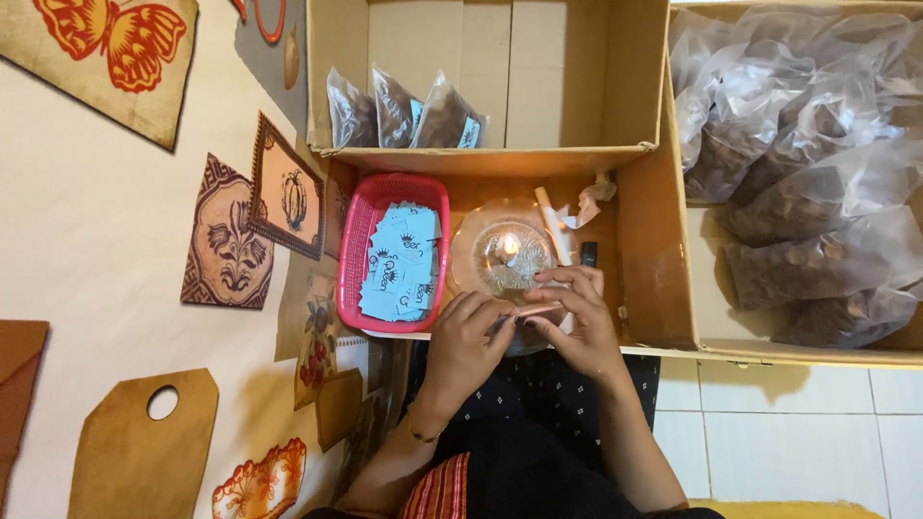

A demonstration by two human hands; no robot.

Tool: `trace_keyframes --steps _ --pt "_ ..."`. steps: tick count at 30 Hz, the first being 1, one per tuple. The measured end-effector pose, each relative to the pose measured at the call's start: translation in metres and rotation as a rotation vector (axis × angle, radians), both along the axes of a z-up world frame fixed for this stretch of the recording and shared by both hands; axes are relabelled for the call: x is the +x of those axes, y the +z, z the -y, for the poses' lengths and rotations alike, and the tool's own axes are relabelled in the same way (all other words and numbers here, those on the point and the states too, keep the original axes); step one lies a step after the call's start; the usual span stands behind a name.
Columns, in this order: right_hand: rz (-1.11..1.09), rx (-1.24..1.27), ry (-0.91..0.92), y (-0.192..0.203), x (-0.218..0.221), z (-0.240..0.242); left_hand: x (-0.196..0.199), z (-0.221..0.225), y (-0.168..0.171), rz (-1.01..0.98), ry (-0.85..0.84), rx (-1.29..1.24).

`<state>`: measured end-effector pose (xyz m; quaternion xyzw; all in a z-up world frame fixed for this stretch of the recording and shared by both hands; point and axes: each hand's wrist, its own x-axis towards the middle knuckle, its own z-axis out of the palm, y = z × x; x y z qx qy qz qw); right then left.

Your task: Manually sealing small plastic bags containing food items using a candle flame and applying labels.

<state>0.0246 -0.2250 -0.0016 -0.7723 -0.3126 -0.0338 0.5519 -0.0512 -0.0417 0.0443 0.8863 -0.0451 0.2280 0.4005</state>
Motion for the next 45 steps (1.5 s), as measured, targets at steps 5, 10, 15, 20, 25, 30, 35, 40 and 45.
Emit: trace_keyframes --steps 5,10,15,20,25,30,35,40,45 --pt "-0.006 0.015 -0.034 -0.014 0.002 0.001 0.0 -0.002 -0.006 0.007 0.027 0.031" --pt "-0.056 0.043 -0.049 -0.017 0.007 0.002 0.001 -0.005 -0.007 -0.025 0.022 -0.003" --pt "-0.068 0.065 -0.044 -0.016 0.01 0.0 0.003 -0.006 -0.007 -0.059 0.03 -0.03" --pt "-0.11 0.064 -0.048 -0.03 0.015 -0.001 0.006 -0.012 -0.019 -0.066 0.049 -0.061" --pt "-0.238 0.128 -0.003 -0.026 0.02 -0.009 0.01 -0.013 -0.03 -0.097 0.077 -0.13" --pt "-0.378 0.232 -0.069 -0.067 0.027 -0.009 0.017 -0.018 -0.049 -0.217 0.143 -0.133" --pt "-0.443 0.249 -0.113 -0.068 0.037 -0.022 0.033 -0.019 -0.043 -0.275 0.159 -0.146" --pt "-0.491 0.265 -0.192 -0.07 0.048 -0.035 0.053 -0.022 -0.059 -0.302 0.169 -0.152" --pt "-0.576 0.236 -0.297 -0.049 0.053 -0.044 0.069 -0.018 -0.065 -0.352 0.209 -0.125"
